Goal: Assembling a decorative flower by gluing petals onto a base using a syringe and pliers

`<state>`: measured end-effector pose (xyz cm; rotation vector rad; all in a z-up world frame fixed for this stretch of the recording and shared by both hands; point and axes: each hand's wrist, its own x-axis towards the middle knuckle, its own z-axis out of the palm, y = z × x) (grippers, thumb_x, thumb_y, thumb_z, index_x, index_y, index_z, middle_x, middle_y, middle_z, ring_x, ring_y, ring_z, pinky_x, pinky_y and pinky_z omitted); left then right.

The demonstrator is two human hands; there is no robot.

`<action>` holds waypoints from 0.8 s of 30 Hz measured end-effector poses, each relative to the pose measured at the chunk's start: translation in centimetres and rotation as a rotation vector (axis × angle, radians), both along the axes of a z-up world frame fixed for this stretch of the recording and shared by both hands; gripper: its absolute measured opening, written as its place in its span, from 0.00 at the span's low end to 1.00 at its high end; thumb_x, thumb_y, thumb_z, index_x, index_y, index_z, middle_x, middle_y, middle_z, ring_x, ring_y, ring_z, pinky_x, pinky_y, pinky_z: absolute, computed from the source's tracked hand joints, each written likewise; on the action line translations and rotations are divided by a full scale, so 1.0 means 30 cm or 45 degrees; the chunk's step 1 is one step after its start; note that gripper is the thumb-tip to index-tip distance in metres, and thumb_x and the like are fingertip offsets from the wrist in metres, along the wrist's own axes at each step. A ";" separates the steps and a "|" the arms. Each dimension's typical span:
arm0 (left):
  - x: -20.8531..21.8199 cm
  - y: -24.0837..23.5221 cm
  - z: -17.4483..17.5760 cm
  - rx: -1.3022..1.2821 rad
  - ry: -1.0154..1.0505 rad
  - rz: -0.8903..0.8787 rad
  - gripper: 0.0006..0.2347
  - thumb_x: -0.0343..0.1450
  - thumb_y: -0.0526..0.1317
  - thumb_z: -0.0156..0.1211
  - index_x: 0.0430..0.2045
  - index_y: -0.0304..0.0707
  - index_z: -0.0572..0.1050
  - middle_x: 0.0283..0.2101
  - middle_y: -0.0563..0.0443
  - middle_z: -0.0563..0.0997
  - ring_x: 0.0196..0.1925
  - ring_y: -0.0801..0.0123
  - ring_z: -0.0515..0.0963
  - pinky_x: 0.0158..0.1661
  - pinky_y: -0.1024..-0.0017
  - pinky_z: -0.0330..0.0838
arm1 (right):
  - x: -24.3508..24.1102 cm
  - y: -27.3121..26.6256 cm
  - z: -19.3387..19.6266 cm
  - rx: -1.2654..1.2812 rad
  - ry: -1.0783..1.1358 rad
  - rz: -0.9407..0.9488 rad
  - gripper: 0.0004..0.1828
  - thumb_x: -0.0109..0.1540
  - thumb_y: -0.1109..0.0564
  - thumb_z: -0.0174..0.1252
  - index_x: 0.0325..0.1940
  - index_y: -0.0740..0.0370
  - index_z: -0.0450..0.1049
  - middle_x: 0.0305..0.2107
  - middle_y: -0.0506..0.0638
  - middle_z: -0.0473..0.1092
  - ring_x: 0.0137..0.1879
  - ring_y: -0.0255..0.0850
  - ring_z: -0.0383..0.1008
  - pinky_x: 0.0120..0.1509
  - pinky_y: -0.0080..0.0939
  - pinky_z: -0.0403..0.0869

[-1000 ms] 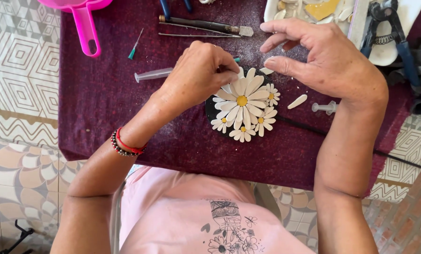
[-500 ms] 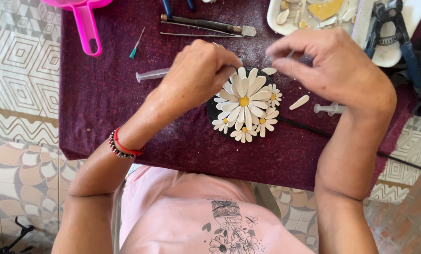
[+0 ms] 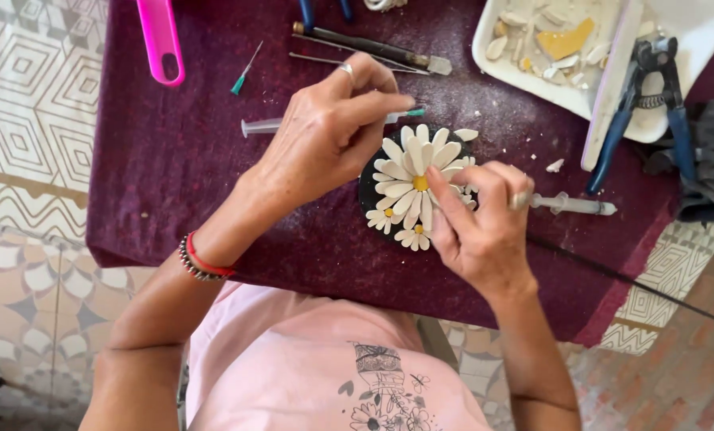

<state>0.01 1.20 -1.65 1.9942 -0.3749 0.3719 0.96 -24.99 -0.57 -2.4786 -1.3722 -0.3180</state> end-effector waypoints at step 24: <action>0.018 0.018 -0.017 -0.126 -0.110 0.044 0.04 0.79 0.24 0.58 0.45 0.24 0.78 0.45 0.38 0.74 0.44 0.55 0.79 0.44 0.66 0.75 | -0.044 0.029 -0.013 0.101 0.237 -0.127 0.24 0.73 0.49 0.37 0.58 0.56 0.79 0.48 0.57 0.67 0.57 0.54 0.61 0.63 0.59 0.58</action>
